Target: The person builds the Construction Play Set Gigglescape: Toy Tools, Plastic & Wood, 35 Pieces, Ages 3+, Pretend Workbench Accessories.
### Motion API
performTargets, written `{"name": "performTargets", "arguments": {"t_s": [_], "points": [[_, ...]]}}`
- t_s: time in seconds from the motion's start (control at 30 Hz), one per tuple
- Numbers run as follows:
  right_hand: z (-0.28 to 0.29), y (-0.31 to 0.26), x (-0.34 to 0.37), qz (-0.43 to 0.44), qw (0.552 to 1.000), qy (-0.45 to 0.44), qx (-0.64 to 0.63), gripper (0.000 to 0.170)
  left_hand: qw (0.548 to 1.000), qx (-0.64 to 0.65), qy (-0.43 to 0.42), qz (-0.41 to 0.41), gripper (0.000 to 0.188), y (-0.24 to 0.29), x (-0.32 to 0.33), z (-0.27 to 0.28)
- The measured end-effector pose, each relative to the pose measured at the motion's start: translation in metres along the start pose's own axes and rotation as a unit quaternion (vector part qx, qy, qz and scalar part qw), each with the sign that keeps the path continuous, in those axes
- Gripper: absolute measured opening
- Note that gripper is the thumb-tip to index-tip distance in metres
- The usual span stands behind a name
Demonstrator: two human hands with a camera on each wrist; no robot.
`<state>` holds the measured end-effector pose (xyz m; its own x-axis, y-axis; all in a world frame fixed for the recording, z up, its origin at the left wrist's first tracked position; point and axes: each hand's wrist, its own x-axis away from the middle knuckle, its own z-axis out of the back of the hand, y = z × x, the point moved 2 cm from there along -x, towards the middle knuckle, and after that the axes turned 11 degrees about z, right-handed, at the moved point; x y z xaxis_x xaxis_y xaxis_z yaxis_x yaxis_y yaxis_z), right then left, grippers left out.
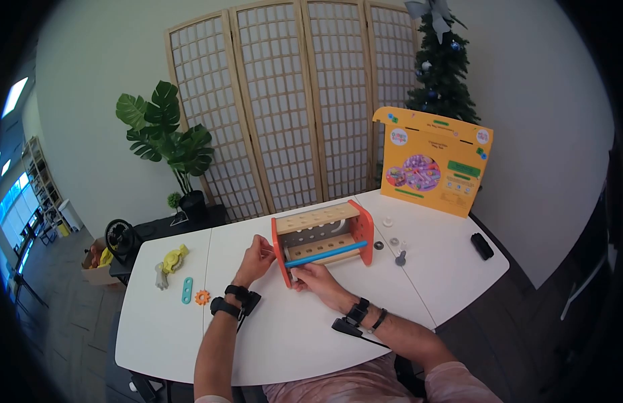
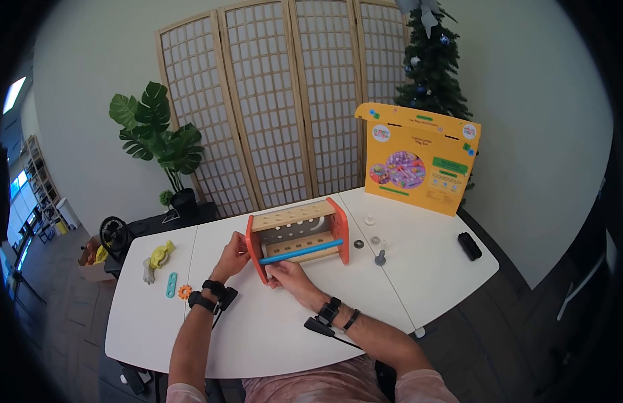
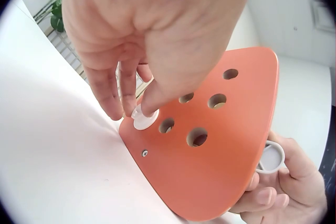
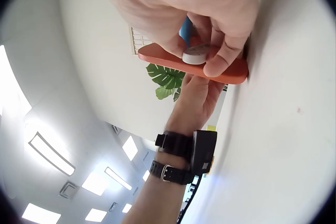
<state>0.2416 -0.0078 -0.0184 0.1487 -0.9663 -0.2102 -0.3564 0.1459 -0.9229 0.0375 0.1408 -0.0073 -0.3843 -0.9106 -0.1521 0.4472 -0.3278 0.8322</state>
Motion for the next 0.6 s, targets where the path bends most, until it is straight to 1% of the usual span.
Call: {"name": "performTargets", "arguments": {"t_s": [0.07,0.13,0.2,0.23,0.33,0.43,0.5,0.53,0.6], "points": [[-0.002,-0.007,0.010,-0.011,1.000,-0.004,0.002,0.032,1.000,-0.011,0.001,0.007,0.036,-0.002,0.000,0.001],[-0.006,-0.011,0.017,-0.024,1.000,-0.007,0.005,0.035,1.000,0.015,0.003,-0.006,0.036,-0.006,0.001,0.000],[-0.007,-0.011,0.021,-0.024,0.999,-0.007,0.025,0.041,1.000,0.028,-0.006,0.005,0.036,-0.012,-0.002,0.001],[-0.007,-0.010,0.022,-0.024,0.999,-0.007,0.025,0.041,0.999,0.039,-0.016,0.013,0.037,-0.013,-0.003,0.002],[-0.009,-0.004,0.025,-0.021,0.999,-0.025,0.018,0.043,0.999,0.016,-0.015,0.025,0.037,-0.013,-0.001,0.005],[-0.013,-0.004,0.029,-0.019,0.999,-0.035,0.014,0.046,1.000,0.013,-0.019,0.020,0.039,-0.013,0.006,0.012],[-0.019,-0.008,0.037,-0.039,0.998,-0.058,0.010,0.051,0.999,0.028,-0.018,0.026,0.039,-0.015,0.008,0.017],[-0.022,-0.011,0.041,-0.039,0.998,-0.057,0.008,0.051,0.998,0.044,-0.016,0.032,0.039,-0.018,0.010,0.020],[-0.029,-0.019,0.052,-0.072,0.995,-0.071,0.013,0.055,0.998,0.044,-0.013,0.033,0.039,-0.023,0.012,0.027]]}}
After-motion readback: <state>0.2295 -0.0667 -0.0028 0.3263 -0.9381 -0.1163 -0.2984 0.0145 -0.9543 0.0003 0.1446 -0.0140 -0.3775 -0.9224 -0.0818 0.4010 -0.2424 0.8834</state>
